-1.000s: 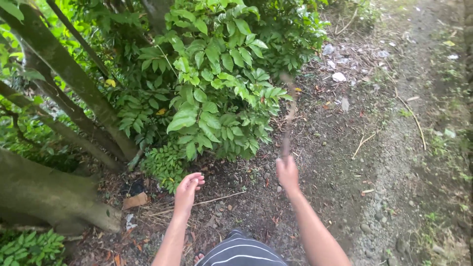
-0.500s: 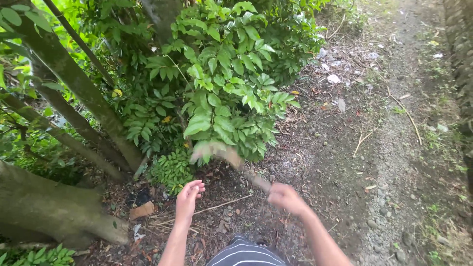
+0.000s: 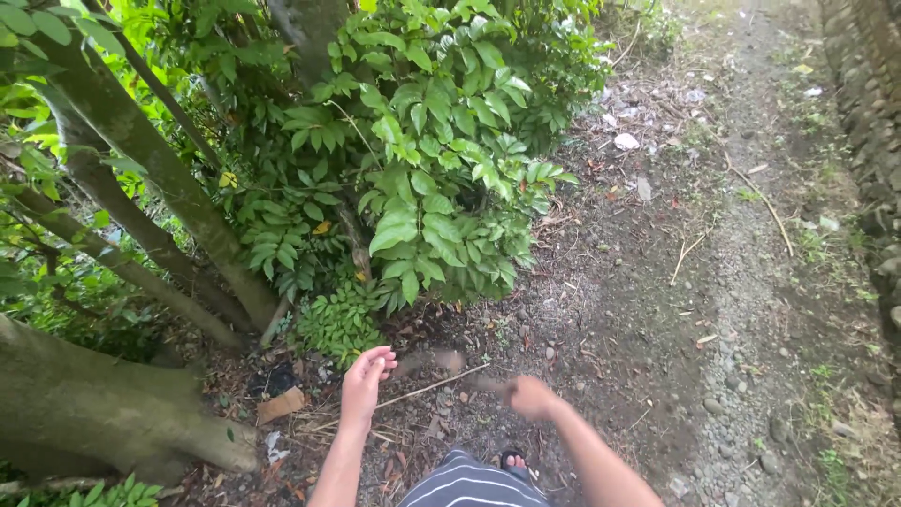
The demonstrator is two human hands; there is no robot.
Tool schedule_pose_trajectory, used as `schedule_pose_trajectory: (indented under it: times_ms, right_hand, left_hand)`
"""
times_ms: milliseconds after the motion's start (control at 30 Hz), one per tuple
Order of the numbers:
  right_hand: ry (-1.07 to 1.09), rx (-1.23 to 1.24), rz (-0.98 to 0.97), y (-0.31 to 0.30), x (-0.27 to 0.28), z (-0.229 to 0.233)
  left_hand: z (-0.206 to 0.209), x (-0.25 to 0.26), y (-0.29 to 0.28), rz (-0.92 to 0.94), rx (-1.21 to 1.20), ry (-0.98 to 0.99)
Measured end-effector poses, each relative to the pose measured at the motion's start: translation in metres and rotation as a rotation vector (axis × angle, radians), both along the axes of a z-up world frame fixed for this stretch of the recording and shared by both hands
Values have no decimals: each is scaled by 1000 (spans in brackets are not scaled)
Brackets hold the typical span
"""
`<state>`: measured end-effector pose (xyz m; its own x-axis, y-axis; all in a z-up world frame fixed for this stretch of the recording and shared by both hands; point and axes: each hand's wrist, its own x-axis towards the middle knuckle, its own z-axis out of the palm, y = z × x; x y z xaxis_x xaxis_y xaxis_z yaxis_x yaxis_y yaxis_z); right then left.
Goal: Trimming green leaves from a bush using a sickle.
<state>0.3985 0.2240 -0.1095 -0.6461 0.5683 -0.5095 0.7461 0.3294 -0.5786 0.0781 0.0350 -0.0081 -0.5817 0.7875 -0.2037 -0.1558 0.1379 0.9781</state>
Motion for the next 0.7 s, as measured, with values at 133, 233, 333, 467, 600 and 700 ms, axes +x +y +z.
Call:
schedule_pose_trajectory:
  times_ms: [133, 233, 333, 467, 600, 700]
  right_hand:
    - [125, -102, 44, -42, -3, 81]
    - [326, 89, -116, -25, -4, 114]
    - [669, 346, -360, 6, -6, 129]
    - [803, 207, -864, 32, -29, 145]
    - [685, 66, -853, 45, -39, 53]
    - [318, -78, -434, 19, -25, -40]
  left_hand:
    - [7, -9, -7, -26, -5, 28]
    - [3, -14, -12, -34, 26, 12]
    - [7, -16, -18, -52, 64, 10]
    - [4, -17, -29, -68, 59, 33]
    - [-9, -16, -47, -40, 21, -4]
    - [-26, -21, -57, -32, 75, -3]
